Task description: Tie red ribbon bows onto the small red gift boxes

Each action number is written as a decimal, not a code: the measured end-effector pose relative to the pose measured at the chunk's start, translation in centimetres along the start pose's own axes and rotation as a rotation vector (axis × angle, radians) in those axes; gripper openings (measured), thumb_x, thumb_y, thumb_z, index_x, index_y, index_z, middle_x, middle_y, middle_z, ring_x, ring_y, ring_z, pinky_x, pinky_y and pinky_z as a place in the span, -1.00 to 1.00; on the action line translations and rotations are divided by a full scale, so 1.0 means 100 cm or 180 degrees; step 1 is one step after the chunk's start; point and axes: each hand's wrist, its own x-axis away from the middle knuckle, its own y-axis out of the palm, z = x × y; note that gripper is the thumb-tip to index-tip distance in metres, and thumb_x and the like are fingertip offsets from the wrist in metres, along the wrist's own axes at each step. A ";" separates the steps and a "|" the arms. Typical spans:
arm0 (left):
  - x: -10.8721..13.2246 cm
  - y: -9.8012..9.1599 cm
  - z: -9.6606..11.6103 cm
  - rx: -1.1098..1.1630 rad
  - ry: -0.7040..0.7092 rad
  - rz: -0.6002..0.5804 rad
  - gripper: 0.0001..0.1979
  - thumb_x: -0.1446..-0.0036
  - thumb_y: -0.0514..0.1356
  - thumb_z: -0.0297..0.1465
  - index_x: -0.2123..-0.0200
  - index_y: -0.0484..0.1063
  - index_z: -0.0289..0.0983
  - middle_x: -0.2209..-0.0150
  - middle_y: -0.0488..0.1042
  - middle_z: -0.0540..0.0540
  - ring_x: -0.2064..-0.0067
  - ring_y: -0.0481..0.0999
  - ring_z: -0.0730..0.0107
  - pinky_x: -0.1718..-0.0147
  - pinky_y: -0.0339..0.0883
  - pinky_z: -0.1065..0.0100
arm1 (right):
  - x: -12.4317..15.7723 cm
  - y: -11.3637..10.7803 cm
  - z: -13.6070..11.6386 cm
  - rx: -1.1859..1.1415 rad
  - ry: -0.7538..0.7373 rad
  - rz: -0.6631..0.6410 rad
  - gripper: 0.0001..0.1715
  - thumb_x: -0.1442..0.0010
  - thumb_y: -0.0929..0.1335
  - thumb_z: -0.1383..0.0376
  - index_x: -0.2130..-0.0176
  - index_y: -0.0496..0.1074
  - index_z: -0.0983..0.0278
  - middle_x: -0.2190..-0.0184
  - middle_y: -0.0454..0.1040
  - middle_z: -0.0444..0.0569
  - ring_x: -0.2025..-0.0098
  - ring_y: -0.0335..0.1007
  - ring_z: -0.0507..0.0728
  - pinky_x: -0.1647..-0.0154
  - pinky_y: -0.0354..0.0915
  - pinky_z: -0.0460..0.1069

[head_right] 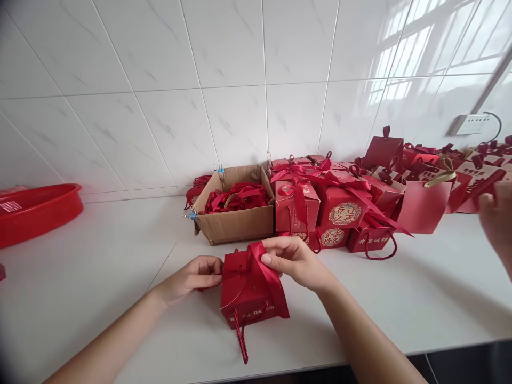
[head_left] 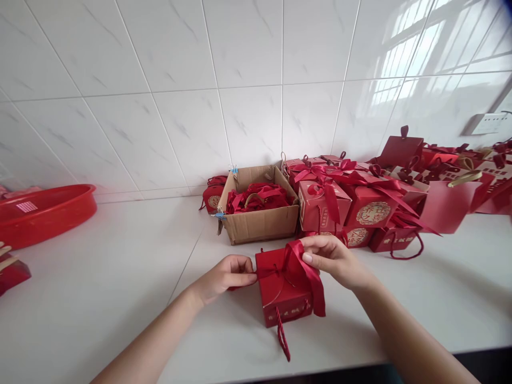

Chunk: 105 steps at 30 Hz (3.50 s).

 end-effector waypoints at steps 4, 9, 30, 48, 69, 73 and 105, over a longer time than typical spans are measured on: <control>0.006 0.002 0.023 -0.0502 0.0388 0.0979 -0.87 0.04 0.22 -0.42 0.36 0.33 -0.25 0.36 0.29 0.01 0.32 0.27 0.42 0.34 0.13 0.40 | 0.000 0.003 0.000 0.0079 -0.0073 0.0092 -0.69 -0.10 0.44 0.26 0.11 0.48 0.23 0.45 0.46 -0.12 0.45 0.36 -0.02 0.40 0.32 -0.09; 0.005 0.034 0.064 -0.0785 0.0791 0.1344 -0.76 -0.12 0.15 -0.21 0.20 0.38 -0.22 0.19 0.39 -0.08 0.08 0.36 0.26 0.07 0.20 0.26 | 0.001 0.004 0.001 0.0154 -0.0252 -0.0114 -0.63 -0.13 0.41 0.26 0.04 0.42 0.21 0.44 0.41 -0.13 0.41 0.33 0.00 0.37 0.28 -0.07; 0.002 0.076 0.075 -0.1347 0.1133 0.2402 -0.80 -0.10 0.18 -0.22 0.36 0.36 -0.23 0.30 0.44 -0.03 0.22 0.44 0.34 0.22 0.26 0.35 | -0.006 0.017 0.007 0.1184 -0.0545 0.0603 -0.74 -0.09 0.40 0.11 0.39 0.50 0.27 0.30 0.47 0.00 0.25 0.36 0.12 0.22 0.27 0.02; 0.013 0.054 0.020 0.0148 -0.0153 0.1492 -0.55 0.09 0.29 -0.06 0.58 0.21 -0.27 0.60 0.05 0.14 0.60 -0.04 0.61 0.61 -0.22 0.43 | 0.000 0.020 0.004 0.0877 -0.0057 0.0161 -0.69 -0.20 0.32 0.08 0.37 0.39 0.28 0.37 0.54 -0.02 0.33 0.43 0.08 0.33 0.32 -0.05; 0.009 0.076 0.120 -0.1543 0.1156 0.0798 -0.91 -0.06 0.21 -0.35 0.39 0.43 -0.27 0.44 0.42 -0.01 0.38 0.39 0.41 0.37 0.31 0.36 | 0.003 0.029 0.001 0.2462 -0.0451 0.0578 -0.78 -0.13 0.29 0.31 0.46 0.50 0.22 0.51 0.50 -0.09 0.43 0.19 0.09 0.33 0.14 0.00; -0.012 0.073 0.134 -0.0910 0.1224 0.0645 -0.85 -0.04 0.21 -0.44 0.25 0.39 -0.26 0.36 0.41 -0.02 0.35 0.40 0.46 0.35 0.31 0.39 | 0.003 0.029 0.000 0.2503 -0.0493 0.0491 -0.77 -0.15 0.27 0.32 0.51 0.41 0.24 0.54 0.44 -0.10 0.42 0.18 0.09 0.34 0.12 -0.01; 0.003 0.056 0.054 -0.0881 0.1128 0.1079 -0.90 -0.14 0.18 -0.36 0.31 0.31 -0.24 0.33 0.37 0.01 0.24 0.37 0.43 0.21 0.24 0.40 | 0.004 0.031 -0.001 0.1989 -0.0407 0.0442 -0.68 -0.24 0.26 0.21 0.43 0.51 0.24 0.45 0.57 -0.09 0.37 0.38 0.10 0.23 0.20 -0.01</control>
